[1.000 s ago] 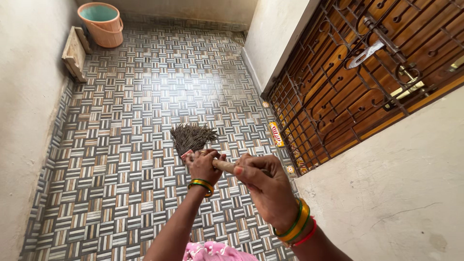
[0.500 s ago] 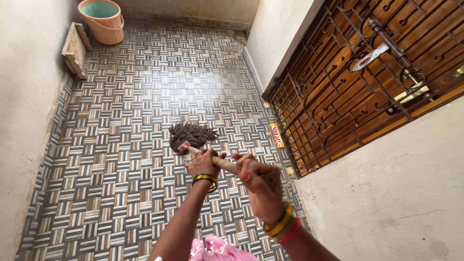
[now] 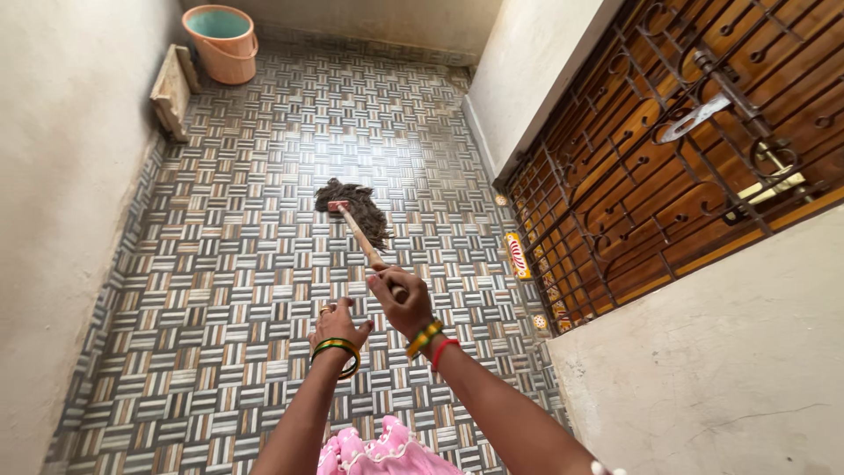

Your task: The person uses a mop and a bucket of water to clean a tiled floor, dipping the mop head in the bucket and wringing it out by hand before continuing to mop the floor.

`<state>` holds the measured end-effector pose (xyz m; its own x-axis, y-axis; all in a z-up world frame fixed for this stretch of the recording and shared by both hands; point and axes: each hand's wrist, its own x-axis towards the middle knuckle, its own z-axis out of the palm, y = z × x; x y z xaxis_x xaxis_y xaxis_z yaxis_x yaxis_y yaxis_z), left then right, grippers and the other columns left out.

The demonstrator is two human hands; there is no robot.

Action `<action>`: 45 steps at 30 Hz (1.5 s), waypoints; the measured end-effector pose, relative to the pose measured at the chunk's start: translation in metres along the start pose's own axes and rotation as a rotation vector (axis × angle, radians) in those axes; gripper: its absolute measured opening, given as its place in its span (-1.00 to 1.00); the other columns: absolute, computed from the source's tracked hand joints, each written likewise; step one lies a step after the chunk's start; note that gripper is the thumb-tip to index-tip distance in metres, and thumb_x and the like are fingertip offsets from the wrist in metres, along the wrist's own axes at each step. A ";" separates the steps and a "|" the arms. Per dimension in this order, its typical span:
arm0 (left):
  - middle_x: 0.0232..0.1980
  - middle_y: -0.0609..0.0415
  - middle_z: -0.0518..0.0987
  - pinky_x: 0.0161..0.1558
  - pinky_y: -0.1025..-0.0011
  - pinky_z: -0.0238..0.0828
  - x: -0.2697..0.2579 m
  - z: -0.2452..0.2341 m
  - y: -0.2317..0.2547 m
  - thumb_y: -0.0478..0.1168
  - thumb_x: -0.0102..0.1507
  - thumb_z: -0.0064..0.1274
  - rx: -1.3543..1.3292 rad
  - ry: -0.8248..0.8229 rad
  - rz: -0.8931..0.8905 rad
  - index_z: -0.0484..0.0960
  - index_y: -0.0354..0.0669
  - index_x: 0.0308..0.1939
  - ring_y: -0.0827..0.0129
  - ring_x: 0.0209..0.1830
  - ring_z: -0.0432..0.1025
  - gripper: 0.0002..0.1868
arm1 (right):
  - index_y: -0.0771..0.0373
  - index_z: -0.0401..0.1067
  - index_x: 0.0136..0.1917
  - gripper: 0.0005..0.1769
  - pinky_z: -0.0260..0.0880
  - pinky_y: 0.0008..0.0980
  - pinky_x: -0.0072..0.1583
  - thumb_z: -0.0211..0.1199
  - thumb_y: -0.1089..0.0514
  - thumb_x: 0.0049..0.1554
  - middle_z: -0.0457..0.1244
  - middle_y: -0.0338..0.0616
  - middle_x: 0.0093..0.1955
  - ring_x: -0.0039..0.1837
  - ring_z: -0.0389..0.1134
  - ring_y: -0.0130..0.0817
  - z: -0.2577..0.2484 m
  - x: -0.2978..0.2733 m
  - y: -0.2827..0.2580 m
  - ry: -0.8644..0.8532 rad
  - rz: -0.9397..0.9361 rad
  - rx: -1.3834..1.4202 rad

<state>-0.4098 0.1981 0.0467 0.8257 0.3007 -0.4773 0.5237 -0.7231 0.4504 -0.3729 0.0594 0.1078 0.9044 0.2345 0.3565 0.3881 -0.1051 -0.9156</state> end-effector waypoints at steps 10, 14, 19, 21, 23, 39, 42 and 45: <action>0.38 -0.19 0.42 -0.04 0.09 0.69 0.024 0.027 -0.009 0.13 0.37 -0.08 -0.288 0.068 -0.035 0.17 0.39 0.55 0.03 0.08 0.60 -0.35 | 0.30 0.58 -0.29 -0.79 0.25 -0.52 -0.38 0.32 0.19 0.16 0.42 -0.15 -0.33 -0.43 0.33 -0.58 0.008 -0.045 -0.106 -0.108 -0.095 -0.232; 0.35 0.11 0.48 0.13 -0.10 0.42 0.006 0.023 0.030 0.24 0.17 0.07 -0.174 0.193 0.167 0.39 0.51 0.34 0.14 0.11 0.49 -0.38 | 0.32 0.63 -0.21 -0.84 0.35 -0.51 -0.31 0.35 0.18 0.12 0.45 -0.11 -0.28 -0.35 0.40 -0.54 -0.044 -0.060 -0.182 -0.270 -0.034 -0.203; 0.06 0.31 0.66 0.35 -0.52 -0.25 -0.038 0.006 0.069 0.42 0.16 0.08 0.015 0.310 0.395 0.74 0.29 -0.13 0.29 0.29 0.38 -0.53 | 0.37 0.60 -0.22 -0.75 0.55 -0.40 0.11 0.33 0.15 0.21 0.47 -0.04 -0.23 -0.03 0.56 -0.36 -0.097 -0.046 -0.218 -0.279 -0.057 -0.199; -0.04 0.32 0.72 0.45 -0.52 -0.32 -0.040 0.006 0.076 0.42 0.21 -0.02 0.024 0.300 0.351 0.76 0.34 -0.22 0.28 0.27 0.41 -0.56 | 0.35 0.62 -0.22 -0.72 0.53 -0.34 0.15 0.31 0.11 0.20 0.48 -0.01 -0.22 0.13 0.56 -0.26 -0.101 -0.041 -0.219 -0.288 0.021 -0.161; -0.02 0.29 0.71 0.41 -0.52 -0.30 -0.039 0.008 0.071 0.37 0.22 -0.01 0.026 0.355 0.359 0.76 0.34 -0.22 0.23 0.28 0.39 -0.60 | 0.35 0.61 -0.22 -0.72 0.53 -0.34 0.15 0.32 0.09 0.20 0.48 -0.01 -0.21 0.17 0.55 -0.24 -0.096 -0.045 -0.221 -0.325 0.020 -0.190; 0.15 0.33 0.64 0.44 -0.55 -0.38 0.055 -0.059 0.006 0.37 0.29 -0.10 0.200 0.285 0.275 0.68 0.46 -0.12 0.23 0.31 0.36 -0.65 | 0.31 0.52 -0.27 -0.77 0.38 -0.32 -0.23 0.35 0.11 0.13 0.45 -0.20 0.12 -0.32 0.39 -0.35 0.021 0.012 -0.198 -0.401 0.146 -0.365; 0.21 0.37 0.59 0.47 -0.47 -0.32 0.077 -0.069 -0.021 0.35 0.28 -0.03 0.163 0.150 0.120 0.64 0.51 0.02 0.28 0.37 0.32 -0.65 | 0.33 0.49 -0.28 -0.77 0.45 -0.30 -0.11 0.40 0.16 0.13 0.44 -0.10 0.10 -0.16 0.44 -0.29 0.050 0.015 -0.171 -0.515 -0.097 -0.374; 0.20 0.21 0.61 0.49 -0.20 -0.01 0.098 -0.080 -0.047 0.20 0.18 0.14 0.122 -0.039 -0.006 0.23 0.83 0.45 0.31 0.32 0.39 -0.24 | 0.25 0.55 -0.10 -0.88 0.55 -0.28 0.20 0.34 0.15 0.22 0.42 -0.13 0.05 0.16 0.51 -0.26 0.069 0.012 -0.114 -0.428 -0.302 -0.250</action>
<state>-0.3367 0.3110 0.0387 0.8128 0.2822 -0.5097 0.4970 -0.7923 0.3539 -0.4187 0.1406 0.2039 0.6146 0.6542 0.4408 0.6952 -0.1851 -0.6946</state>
